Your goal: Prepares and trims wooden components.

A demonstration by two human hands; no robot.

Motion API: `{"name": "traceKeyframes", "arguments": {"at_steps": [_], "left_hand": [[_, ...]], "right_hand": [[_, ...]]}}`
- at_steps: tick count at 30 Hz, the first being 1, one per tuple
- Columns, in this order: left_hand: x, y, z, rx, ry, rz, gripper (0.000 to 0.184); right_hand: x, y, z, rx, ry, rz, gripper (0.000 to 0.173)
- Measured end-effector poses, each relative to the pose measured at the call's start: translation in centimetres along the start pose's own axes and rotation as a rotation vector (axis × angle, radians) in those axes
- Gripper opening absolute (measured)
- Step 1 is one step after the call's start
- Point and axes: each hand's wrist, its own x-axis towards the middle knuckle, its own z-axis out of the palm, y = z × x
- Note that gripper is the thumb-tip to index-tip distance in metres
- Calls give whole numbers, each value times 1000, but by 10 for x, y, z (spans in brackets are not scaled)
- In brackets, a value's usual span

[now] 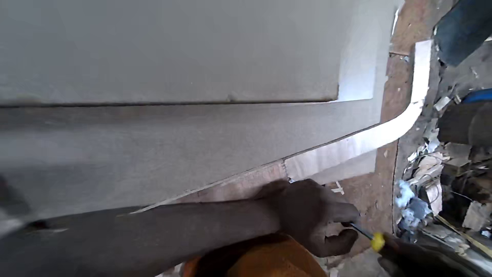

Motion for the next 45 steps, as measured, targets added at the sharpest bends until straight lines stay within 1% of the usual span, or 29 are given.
{"name": "traceKeyframes", "arguments": {"at_steps": [2, 3, 5, 6, 7, 9, 10, 11, 13, 14, 16, 18, 22, 26, 29, 32, 35, 36, 38, 39, 40, 42, 43, 44, 45], "left_hand": [[-2, 0, 6, 116, -89, -24, 21], [-2, -1, 9, 158, -107, -27, 22], [-4, 0, 10, 239, -138, -48, 25], [-4, 2, 8, 290, -183, -71, 27], [-1, 2, 4, 355, -236, -84, 29], [4, 4, -10, 459, -367, -123, 33], [5, 5, -13, 477, -406, -137, 33], [6, 7, -17, 489, -438, -152, 33], [12, 5, -22, 470, -475, -173, 33], [12, 4, -20, 457, -469, -181, 31], [9, -3, -15, 458, -384, -125, 31], [8, -9, -14, 451, -319, -56, 31], [7, -13, -14, 418, -255, 34, 31], [7, -15, -12, 393, -217, 88, 32], [8, -14, -13, 397, -217, 79, 30], [10, -11, -14, 411, -222, 27, 32], [11, -10, -11, 358, -118, 13, 29], [12, -8, -12, 320, -93, -16, 27], [13, -4, -14, 255, -59, -68, 24], [14, -3, -15, 249, -68, -94, 25], [14, -2, -15, 266, -105, -133, 29], [13, 4, -14, 302, -213, -219, 36], [15, 5, -15, 311, -249, -250, 38], [16, 4, -17, 319, -271, -269, 38], [16, 5, -17, 319, -289, -285, 36]], "right_hand": [[-20, 26, 37, 136, 103, 17, 30], [-27, 35, 53, 90, 177, -10, 28], [-34, 49, 80, -100, 314, -102, 25], [-35, 53, 95, -110, 353, -110, 25], [-32, 55, 109, 15, 372, -79, 25], [-23, 53, 133, 463, 365, 24, 29], [-23, 52, 141, 571, 376, 43, 30], [-21, 52, 146, 566, 397, 18, 30], [-17, 63, 152, 364, 473, -74, 29], [-17, 69, 152, 253, 507, -109, 28], [-12, 79, 146, 75, 557, -169, 26], [-8, 84, 134, -31, 556, -232, 24], [-6, 82, 113, -174, 545, -298, 25], [-9, 80, 102, -218, 504, -300, 23], [-6, 82, 100, -232, 500, -317, 22], [-1, 85, 92, -293, 492, -369, 24], [4, 79, 70, -412, 447, -420, 24], [6, 73, 61, -429, 416, -418, 25], [9, 61, 52, -366, 361, -358, 24], [9, 58, 55, -253, 328, -288, 23], [9, 57, 62, -78, 285, -208, 25], [-2, 55, 79, 247, 221, -82, 29], [-1, 56, 83, 315, 223, -68, 29], [1, 58, 86, 312, 252, -84, 28], [0, 62, 92, 239, 305, -118, 26]]}}
